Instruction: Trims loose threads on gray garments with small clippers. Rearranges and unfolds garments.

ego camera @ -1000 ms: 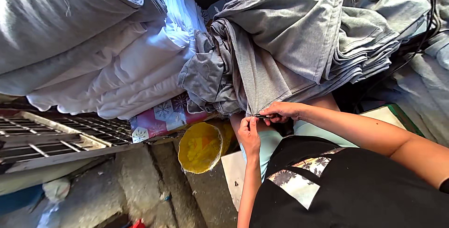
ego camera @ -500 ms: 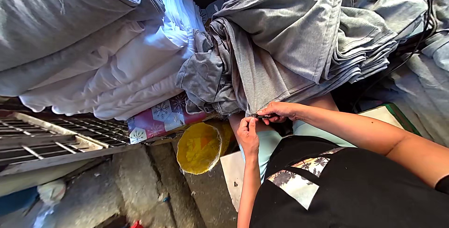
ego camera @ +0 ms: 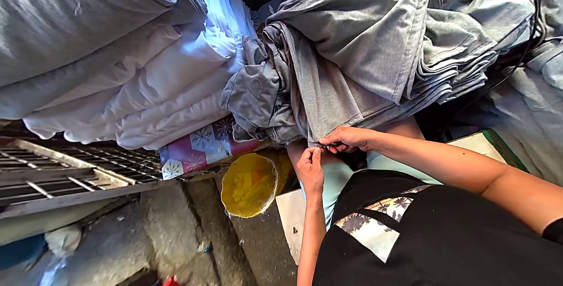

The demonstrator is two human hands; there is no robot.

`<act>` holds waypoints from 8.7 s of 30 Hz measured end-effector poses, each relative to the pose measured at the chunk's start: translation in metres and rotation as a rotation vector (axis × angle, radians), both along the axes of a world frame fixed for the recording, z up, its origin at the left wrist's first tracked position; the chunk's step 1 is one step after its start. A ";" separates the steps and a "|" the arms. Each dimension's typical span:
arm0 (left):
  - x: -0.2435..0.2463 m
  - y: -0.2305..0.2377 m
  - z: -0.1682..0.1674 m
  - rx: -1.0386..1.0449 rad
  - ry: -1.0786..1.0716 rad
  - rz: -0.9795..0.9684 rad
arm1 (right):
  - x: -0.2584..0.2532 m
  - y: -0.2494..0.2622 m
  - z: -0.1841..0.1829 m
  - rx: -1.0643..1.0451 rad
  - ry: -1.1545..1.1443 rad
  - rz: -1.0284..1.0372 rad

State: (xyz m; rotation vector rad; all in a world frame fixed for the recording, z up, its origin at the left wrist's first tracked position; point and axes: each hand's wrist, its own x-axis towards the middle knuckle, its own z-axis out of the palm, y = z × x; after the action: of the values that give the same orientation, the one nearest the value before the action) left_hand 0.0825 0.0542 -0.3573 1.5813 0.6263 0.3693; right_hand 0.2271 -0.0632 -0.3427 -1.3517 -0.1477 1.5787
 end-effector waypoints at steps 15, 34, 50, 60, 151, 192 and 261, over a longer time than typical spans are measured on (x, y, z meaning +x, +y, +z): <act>-0.077 0.101 0.029 0.830 0.750 0.323 | -0.002 -0.040 -0.006 -0.038 -0.093 -0.191; 0.040 0.006 -0.057 1.042 -0.061 0.120 | 0.000 -0.054 -0.008 -0.039 -0.083 -0.283; 0.010 -0.007 -0.022 0.724 -0.025 0.063 | -0.013 -0.025 -0.015 0.030 -0.046 -0.051; 0.011 -0.007 -0.021 0.660 -0.021 0.045 | -0.003 -0.023 -0.026 0.069 0.067 -0.125; 0.077 -0.007 0.089 0.028 -0.106 -0.148 | 0.004 -0.045 0.005 0.221 -1.615 -0.561; 0.090 -0.039 0.111 -1.012 -0.046 -0.107 | 0.101 -0.047 0.069 0.362 -1.975 -0.558; 0.056 -0.003 0.067 0.081 0.078 -0.252 | 0.050 -0.019 0.038 0.233 -0.676 -0.468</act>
State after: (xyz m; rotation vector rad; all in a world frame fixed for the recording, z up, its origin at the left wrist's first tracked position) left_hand 0.1384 0.0510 -0.2901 1.7353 0.4682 0.1470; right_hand 0.2772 -0.0819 -0.3048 -1.5468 -0.3819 0.6592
